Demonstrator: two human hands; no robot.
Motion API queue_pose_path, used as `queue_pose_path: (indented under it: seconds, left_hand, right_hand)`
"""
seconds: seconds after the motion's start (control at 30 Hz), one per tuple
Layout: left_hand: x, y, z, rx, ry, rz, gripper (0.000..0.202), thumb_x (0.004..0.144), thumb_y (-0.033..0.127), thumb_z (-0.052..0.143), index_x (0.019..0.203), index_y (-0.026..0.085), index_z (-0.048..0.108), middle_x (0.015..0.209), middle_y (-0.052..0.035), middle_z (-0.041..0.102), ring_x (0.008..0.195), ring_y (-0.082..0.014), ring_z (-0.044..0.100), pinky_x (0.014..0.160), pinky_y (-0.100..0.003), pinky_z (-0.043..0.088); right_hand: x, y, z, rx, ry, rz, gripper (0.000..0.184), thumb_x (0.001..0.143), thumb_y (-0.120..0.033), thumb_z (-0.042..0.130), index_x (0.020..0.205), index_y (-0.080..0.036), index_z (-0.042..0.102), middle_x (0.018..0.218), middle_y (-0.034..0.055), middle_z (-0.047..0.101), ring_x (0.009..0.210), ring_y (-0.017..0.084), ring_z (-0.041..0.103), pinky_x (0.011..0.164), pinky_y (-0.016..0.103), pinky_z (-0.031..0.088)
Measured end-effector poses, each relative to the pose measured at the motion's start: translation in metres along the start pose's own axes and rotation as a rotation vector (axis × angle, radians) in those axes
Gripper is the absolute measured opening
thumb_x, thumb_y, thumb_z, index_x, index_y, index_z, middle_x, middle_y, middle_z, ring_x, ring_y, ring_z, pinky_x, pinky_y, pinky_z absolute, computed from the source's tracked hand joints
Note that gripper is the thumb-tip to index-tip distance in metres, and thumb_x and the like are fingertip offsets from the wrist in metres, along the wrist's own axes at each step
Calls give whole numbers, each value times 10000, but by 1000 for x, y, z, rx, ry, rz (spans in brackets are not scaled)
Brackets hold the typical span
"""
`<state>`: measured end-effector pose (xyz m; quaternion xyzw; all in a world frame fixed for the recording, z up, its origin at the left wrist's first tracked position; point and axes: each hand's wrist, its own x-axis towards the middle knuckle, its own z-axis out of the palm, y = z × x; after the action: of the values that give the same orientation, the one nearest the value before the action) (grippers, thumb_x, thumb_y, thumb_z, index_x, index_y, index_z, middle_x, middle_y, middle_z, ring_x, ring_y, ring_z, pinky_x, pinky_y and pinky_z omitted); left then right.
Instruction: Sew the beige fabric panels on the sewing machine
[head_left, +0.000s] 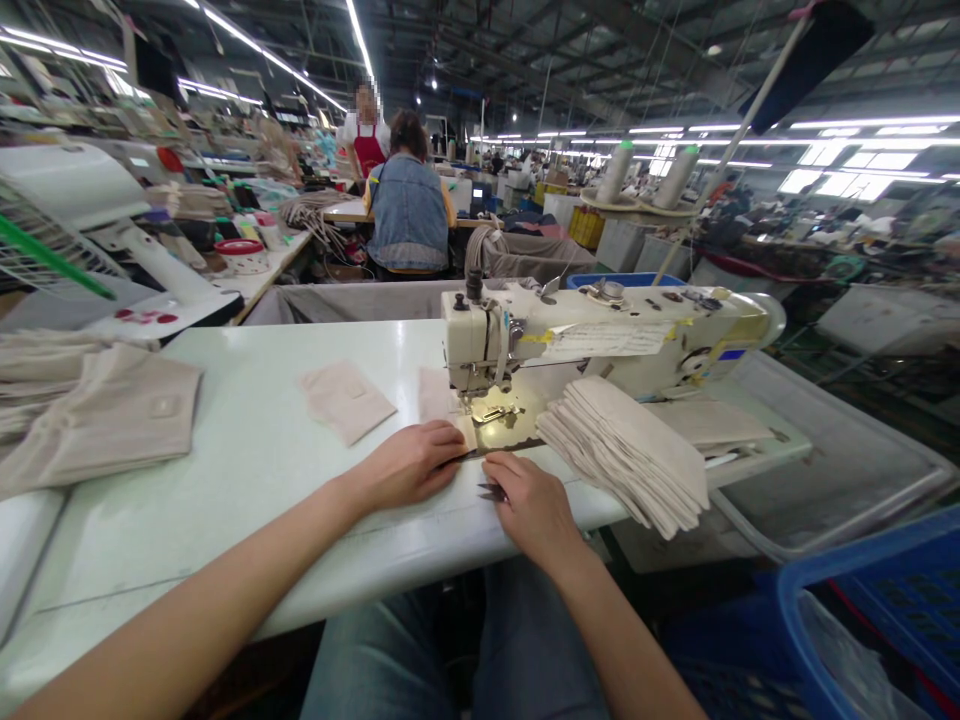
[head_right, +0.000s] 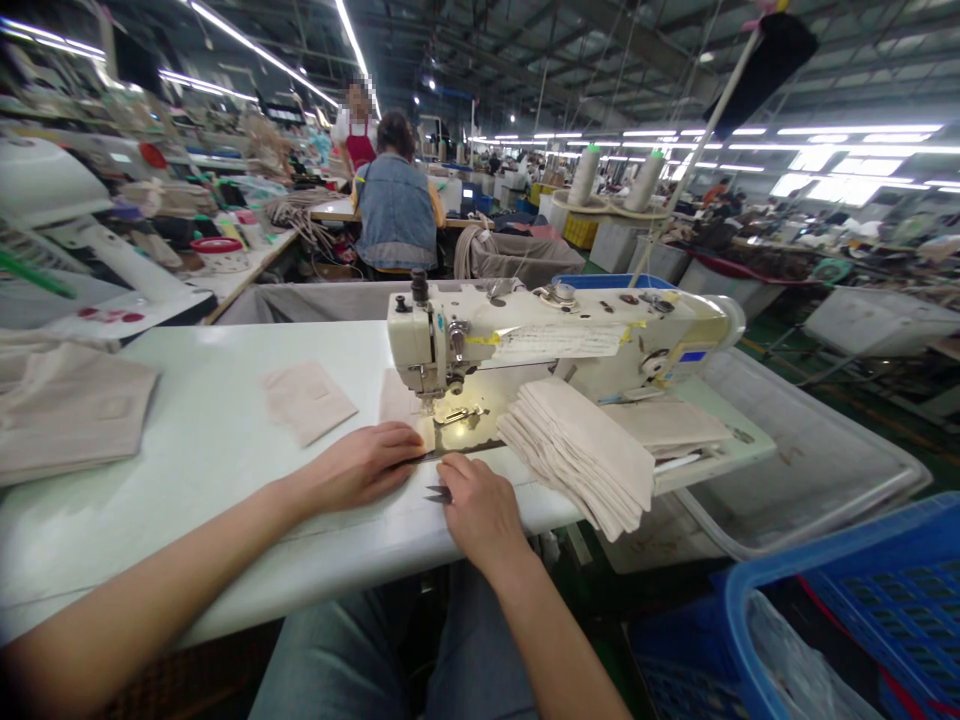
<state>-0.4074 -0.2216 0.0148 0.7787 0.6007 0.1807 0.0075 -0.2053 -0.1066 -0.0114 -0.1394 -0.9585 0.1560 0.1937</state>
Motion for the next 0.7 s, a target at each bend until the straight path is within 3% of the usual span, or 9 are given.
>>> queue_pose_path:
  seconds: [0.23,0.7]
  left_hand:
    - [6,-13,-2,23,35,-5,250,993,235,459,1028,151,692,1045,-117,686,984,-232,640,895,-375,533]
    - [17,-39,-7,70,58,-38,257,977,232,470,1036,166,711,1096,-108,700,1032,-240,646,929,-379,534]
  right_hand:
    - [-13,1,-4,55,124,-29,402,813,0,522,1124,-203,678,1230,38,697,1025,222,651,853,320,524]
    - [-22,0,-8,86,167,-32,366,829,-7,540,1107,-196,685,1184,48,714,1006,228,668,842,320,540]
